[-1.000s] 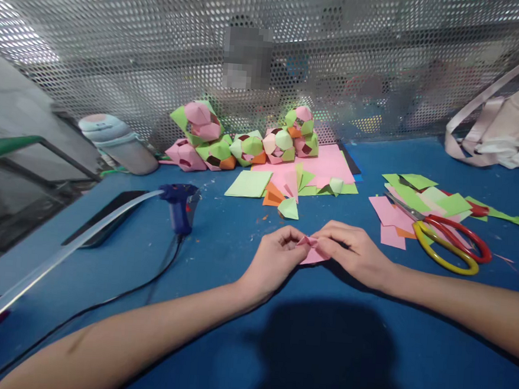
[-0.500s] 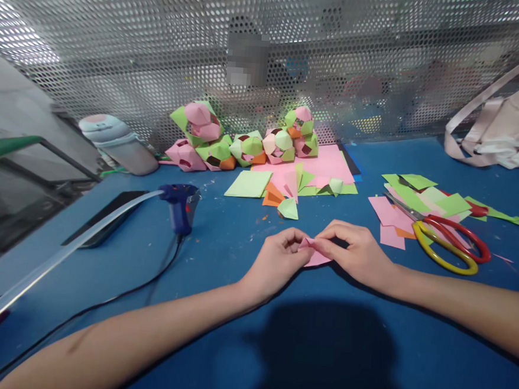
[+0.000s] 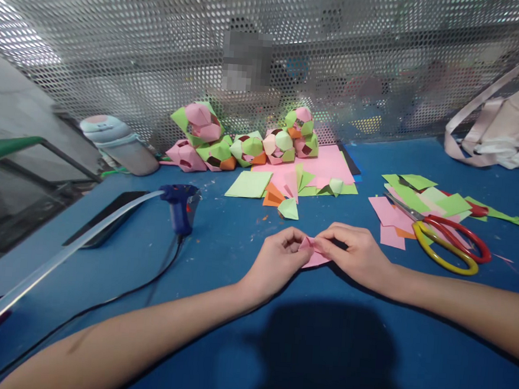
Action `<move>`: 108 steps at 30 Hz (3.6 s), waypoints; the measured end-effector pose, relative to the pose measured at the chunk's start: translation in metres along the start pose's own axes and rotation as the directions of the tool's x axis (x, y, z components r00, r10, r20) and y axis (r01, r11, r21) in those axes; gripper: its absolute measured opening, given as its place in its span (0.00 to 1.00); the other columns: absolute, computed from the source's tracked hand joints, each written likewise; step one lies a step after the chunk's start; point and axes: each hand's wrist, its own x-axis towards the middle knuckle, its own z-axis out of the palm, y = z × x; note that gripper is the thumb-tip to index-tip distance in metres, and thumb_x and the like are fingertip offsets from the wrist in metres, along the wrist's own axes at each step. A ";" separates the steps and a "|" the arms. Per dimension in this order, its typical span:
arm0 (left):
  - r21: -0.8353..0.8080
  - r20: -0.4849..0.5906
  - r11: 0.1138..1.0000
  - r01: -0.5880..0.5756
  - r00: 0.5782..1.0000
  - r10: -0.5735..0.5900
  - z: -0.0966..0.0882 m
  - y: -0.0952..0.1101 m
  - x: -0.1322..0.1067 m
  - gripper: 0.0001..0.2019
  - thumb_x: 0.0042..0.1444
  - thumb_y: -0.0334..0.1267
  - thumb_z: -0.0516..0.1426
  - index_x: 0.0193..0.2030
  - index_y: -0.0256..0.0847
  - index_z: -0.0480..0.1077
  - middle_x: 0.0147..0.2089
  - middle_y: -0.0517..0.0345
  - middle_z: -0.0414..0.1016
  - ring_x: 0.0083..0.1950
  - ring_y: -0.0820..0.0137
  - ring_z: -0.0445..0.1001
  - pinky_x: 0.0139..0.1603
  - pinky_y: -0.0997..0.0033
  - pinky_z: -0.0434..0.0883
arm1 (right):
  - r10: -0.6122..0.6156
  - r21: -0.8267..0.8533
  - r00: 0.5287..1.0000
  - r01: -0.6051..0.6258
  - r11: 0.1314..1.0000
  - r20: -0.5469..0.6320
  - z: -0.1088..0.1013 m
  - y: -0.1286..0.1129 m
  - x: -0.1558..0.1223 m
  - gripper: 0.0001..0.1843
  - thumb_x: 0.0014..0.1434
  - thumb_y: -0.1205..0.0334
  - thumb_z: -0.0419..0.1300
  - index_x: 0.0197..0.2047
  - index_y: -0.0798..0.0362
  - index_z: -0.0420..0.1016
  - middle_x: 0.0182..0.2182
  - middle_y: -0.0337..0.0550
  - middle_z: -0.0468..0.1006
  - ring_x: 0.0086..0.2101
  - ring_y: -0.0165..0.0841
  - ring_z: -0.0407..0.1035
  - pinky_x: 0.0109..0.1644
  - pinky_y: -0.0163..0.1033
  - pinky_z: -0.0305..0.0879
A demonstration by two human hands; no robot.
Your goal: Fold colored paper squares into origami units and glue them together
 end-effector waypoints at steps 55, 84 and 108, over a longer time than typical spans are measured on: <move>0.267 0.002 0.940 -0.210 0.976 0.218 -0.003 0.007 -0.003 0.09 0.58 0.39 0.56 0.35 0.40 0.76 0.37 0.56 0.78 0.39 0.69 0.73 0.43 0.72 0.68 | -0.143 -0.160 0.990 0.143 0.977 0.011 0.005 0.010 -0.003 0.08 0.62 0.67 0.54 0.35 0.55 0.75 0.27 0.41 0.74 0.30 0.30 0.66 0.37 0.38 0.61; 0.091 -0.090 0.988 -0.123 0.987 0.132 -0.006 0.005 -0.001 0.08 0.58 0.39 0.54 0.38 0.37 0.71 0.41 0.55 0.75 0.42 0.69 0.71 0.45 0.71 0.67 | 0.043 -0.181 0.999 -0.040 0.983 0.014 0.002 -0.001 0.001 0.07 0.59 0.61 0.59 0.30 0.53 0.68 0.27 0.37 0.71 0.28 0.28 0.65 0.39 0.39 0.59; 0.218 -0.022 0.959 -0.179 0.982 0.188 -0.004 0.006 -0.003 0.11 0.59 0.41 0.55 0.38 0.39 0.76 0.37 0.59 0.78 0.39 0.72 0.73 0.42 0.76 0.67 | -0.022 -0.033 1.000 0.022 0.999 -0.011 -0.001 0.002 0.000 0.08 0.63 0.65 0.55 0.34 0.54 0.74 0.29 0.37 0.74 0.32 0.28 0.66 0.40 0.38 0.57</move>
